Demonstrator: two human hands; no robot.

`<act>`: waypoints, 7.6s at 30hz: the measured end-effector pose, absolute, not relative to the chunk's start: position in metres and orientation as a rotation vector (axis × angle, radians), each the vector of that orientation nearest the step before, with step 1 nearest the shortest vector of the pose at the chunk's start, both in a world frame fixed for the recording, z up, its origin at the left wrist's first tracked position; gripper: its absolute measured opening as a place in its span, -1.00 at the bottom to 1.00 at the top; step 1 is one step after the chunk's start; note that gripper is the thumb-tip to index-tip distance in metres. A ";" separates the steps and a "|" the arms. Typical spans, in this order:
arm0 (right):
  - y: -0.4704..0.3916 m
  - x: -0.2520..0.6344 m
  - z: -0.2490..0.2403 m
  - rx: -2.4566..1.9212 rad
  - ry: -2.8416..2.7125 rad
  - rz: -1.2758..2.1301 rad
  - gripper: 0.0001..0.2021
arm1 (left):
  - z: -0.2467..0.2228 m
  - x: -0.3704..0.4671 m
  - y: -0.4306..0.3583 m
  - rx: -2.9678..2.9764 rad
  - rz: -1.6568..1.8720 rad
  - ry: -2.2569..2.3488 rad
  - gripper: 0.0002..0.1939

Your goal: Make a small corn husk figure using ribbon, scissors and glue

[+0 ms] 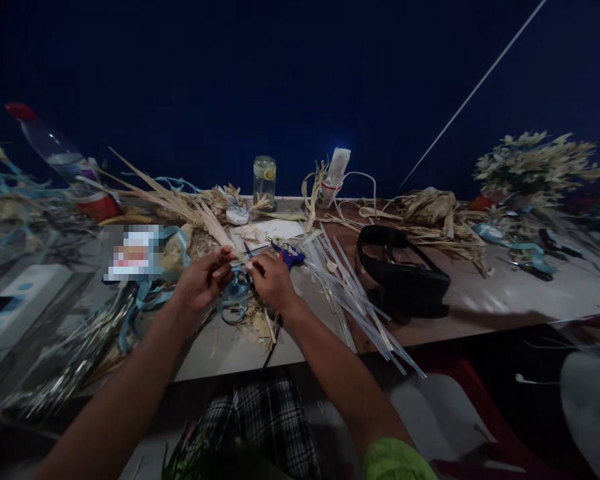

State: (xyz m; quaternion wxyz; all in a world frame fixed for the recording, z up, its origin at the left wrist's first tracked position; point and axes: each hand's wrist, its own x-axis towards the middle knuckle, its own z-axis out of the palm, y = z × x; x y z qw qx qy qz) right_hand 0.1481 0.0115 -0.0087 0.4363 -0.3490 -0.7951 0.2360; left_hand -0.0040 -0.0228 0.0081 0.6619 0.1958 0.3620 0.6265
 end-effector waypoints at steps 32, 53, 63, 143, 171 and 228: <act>0.014 0.145 -0.002 -0.947 -1.712 1.025 -0.84 | -0.011 0.007 -0.019 0.873 1.351 0.983 -0.75; 0.015 0.148 0.002 -0.985 -1.553 1.372 -0.73 | -0.007 0.010 -0.021 0.824 1.323 0.991 -0.72; 0.018 0.147 -0.005 -0.877 -1.572 1.399 -0.80 | -0.009 0.009 -0.020 0.844 1.332 0.994 -0.72; 0.032 0.146 -0.014 -0.945 -1.541 1.240 -0.73 | -0.007 0.002 -0.015 0.942 1.769 1.205 -0.77; 0.012 0.161 0.007 -0.659 -2.899 0.449 -0.75 | -0.007 0.003 -0.015 0.923 1.789 1.143 -0.75; 0.033 0.170 0.005 -0.950 -1.798 1.362 -0.81 | -0.006 0.006 -0.018 0.951 1.598 1.233 -0.80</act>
